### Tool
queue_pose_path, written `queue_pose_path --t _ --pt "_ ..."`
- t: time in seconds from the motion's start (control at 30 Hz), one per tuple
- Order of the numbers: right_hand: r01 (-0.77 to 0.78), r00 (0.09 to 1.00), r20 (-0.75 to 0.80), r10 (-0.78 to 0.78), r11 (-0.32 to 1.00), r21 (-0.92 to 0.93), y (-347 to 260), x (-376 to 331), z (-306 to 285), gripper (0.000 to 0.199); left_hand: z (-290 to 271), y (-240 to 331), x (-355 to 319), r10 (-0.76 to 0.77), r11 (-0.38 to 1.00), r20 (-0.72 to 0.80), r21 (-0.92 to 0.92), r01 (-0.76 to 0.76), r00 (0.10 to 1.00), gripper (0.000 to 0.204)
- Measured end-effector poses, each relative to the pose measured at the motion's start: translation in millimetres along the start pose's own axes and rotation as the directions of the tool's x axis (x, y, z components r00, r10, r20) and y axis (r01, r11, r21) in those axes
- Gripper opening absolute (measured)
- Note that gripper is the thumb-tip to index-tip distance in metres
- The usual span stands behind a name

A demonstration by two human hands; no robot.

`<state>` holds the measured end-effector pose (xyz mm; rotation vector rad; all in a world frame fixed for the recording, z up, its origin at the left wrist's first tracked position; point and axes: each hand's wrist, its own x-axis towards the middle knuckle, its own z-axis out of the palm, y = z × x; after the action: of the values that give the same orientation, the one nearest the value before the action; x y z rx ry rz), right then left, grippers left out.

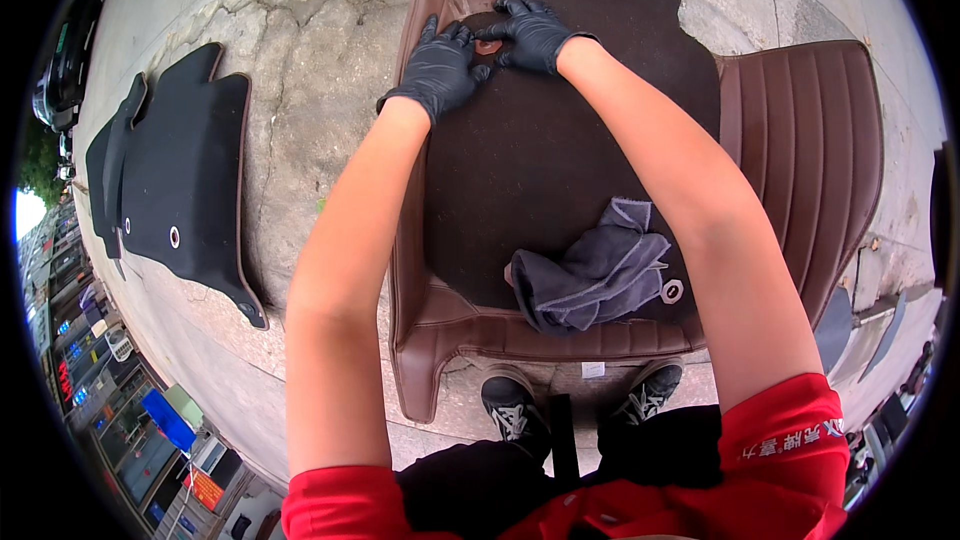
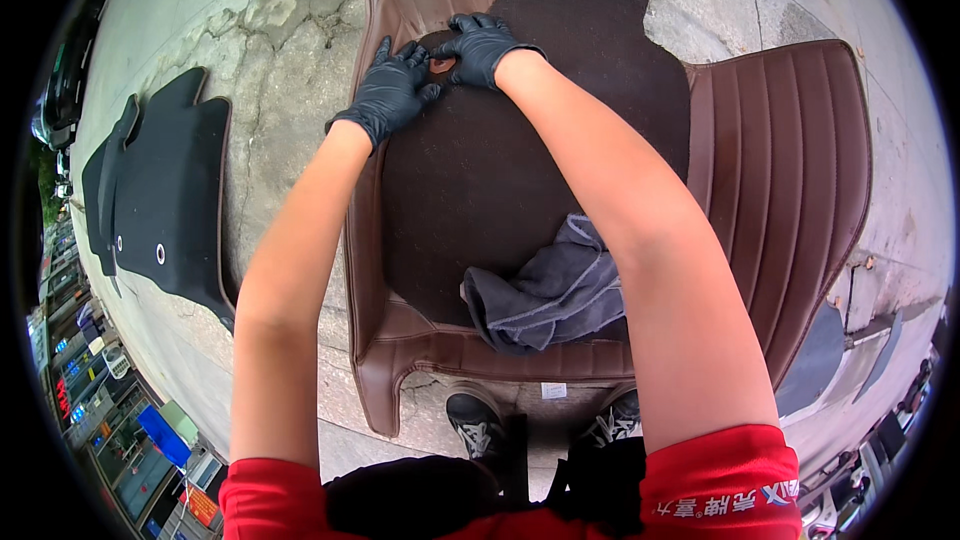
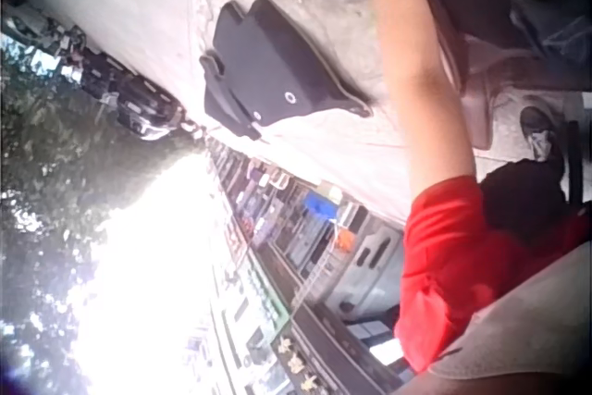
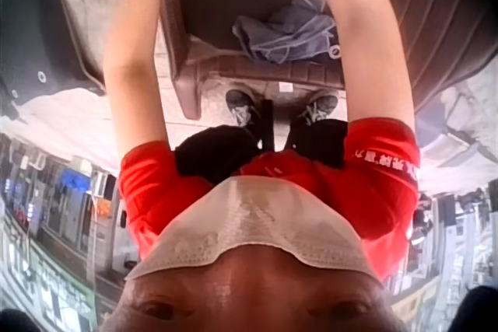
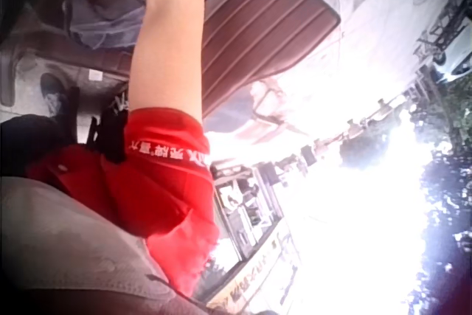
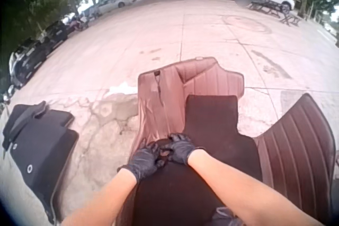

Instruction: The person wipes brown car floor mats with a gray cloth while wearing black gloves. They clean the mats on the sidewalk, then carry them into a garage and place them inside a blue car, adjusting them on the floor.

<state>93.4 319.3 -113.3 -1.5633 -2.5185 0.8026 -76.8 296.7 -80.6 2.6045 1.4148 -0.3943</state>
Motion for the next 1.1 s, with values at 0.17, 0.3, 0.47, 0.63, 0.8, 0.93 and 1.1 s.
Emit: queue_pose_path --t 0.17,0.3,0.47,0.63,0.8,0.93,1.1 --pt "-0.092 0.974 -0.213 0.078 0.994 -0.055 -32.1 -13.5 13.8 0.038 16.5 32.6 -9.7 -0.118 0.979 -0.063 0.157 0.126 0.991 0.061" --pt "-0.131 0.96 -0.258 0.106 0.988 -0.085 -20.1 -17.7 23.9 0.048 4.5 41.2 -1.0 -0.129 0.979 -0.017 0.157 0.13 0.992 0.071" --pt "-0.258 0.962 -0.075 0.263 0.964 0.067 -38.7 4.9 -17.4 0.063 35.1 25.5 -25.1 -0.3 0.915 -0.259 -0.351 0.2 0.918 0.079" --pt "-0.325 0.929 0.153 0.336 0.941 -0.095 -36.0 29.4 -46.5 0.065 9.9 46.3 -29.2 -0.399 0.809 -0.408 -0.579 0.105 0.821 0.072" --pt "-0.293 0.951 0.047 0.306 0.939 -0.178 -42.8 26.2 -33.9 0.064 1.0 20.7 -34.3 -0.497 0.706 -0.486 -0.708 0.009 0.718 0.064" --pt "-0.225 0.957 -0.217 0.193 0.966 -0.129 -36.9 5.7 -9.2 0.059 -9.5 7.4 -36.5 -0.386 0.848 -0.511 -0.524 0.078 0.768 0.059" --pt "-0.266 0.961 -0.139 0.24 0.938 -0.223 -51.6 16.4 -22.2 0.052 12.7 11.1 -25.8 -0.356 0.933 -0.382 -0.093 0.347 0.853 0.06"
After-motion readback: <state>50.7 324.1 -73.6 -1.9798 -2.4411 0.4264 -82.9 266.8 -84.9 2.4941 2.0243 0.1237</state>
